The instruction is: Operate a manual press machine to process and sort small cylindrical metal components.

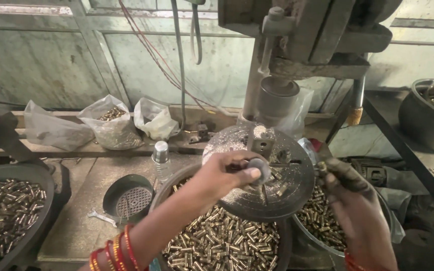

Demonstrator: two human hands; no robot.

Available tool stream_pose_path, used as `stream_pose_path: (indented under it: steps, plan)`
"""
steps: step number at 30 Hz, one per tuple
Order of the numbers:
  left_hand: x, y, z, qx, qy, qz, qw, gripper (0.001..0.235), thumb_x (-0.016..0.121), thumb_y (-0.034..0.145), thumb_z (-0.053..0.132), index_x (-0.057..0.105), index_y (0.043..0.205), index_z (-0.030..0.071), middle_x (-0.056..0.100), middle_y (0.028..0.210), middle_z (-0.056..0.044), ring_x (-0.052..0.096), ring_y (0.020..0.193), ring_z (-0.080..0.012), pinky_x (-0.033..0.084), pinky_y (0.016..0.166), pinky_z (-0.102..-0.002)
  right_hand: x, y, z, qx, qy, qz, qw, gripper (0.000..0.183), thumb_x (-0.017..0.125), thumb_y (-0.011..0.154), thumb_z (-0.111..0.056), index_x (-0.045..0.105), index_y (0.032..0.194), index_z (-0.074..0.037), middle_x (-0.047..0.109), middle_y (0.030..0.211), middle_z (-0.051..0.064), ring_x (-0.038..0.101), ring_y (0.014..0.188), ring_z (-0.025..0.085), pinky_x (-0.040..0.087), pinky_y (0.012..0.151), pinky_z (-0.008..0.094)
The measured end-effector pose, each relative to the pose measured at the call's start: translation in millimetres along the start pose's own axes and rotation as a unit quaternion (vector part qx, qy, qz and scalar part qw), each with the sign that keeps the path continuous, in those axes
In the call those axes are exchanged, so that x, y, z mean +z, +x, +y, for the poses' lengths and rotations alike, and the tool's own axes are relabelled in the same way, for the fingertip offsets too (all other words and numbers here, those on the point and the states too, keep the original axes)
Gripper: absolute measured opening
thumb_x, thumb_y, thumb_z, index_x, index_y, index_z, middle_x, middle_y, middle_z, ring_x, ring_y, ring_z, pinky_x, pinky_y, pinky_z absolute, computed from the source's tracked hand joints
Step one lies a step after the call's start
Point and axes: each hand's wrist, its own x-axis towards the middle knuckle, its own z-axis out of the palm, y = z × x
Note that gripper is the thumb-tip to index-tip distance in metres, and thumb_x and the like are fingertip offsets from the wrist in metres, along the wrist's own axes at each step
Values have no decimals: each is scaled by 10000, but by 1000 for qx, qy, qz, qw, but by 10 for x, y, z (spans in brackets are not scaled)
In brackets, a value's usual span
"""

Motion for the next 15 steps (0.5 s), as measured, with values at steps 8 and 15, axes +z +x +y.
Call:
stream_pose_path:
  steps: [8,15]
  plan:
    - [133,-13,-9,2,-70,-46,997,327,665,923,120,689,1248,91,754,1070,-58,675,971,-138,537,915,-305,503,-352,64,-117,-80,-74,987,233,683,841,88,723,1052,-3,760,1068,125,713,995,186,589,901,317]
    - [55,-11,-129,46,-93,-82,991,183,614,979,156,643,1133,63,730,952,-69,666,849,-155,542,776,-301,554,-347,169,-199,-52,-103,973,230,706,813,106,703,1009,-14,766,1029,113,740,968,185,611,892,323]
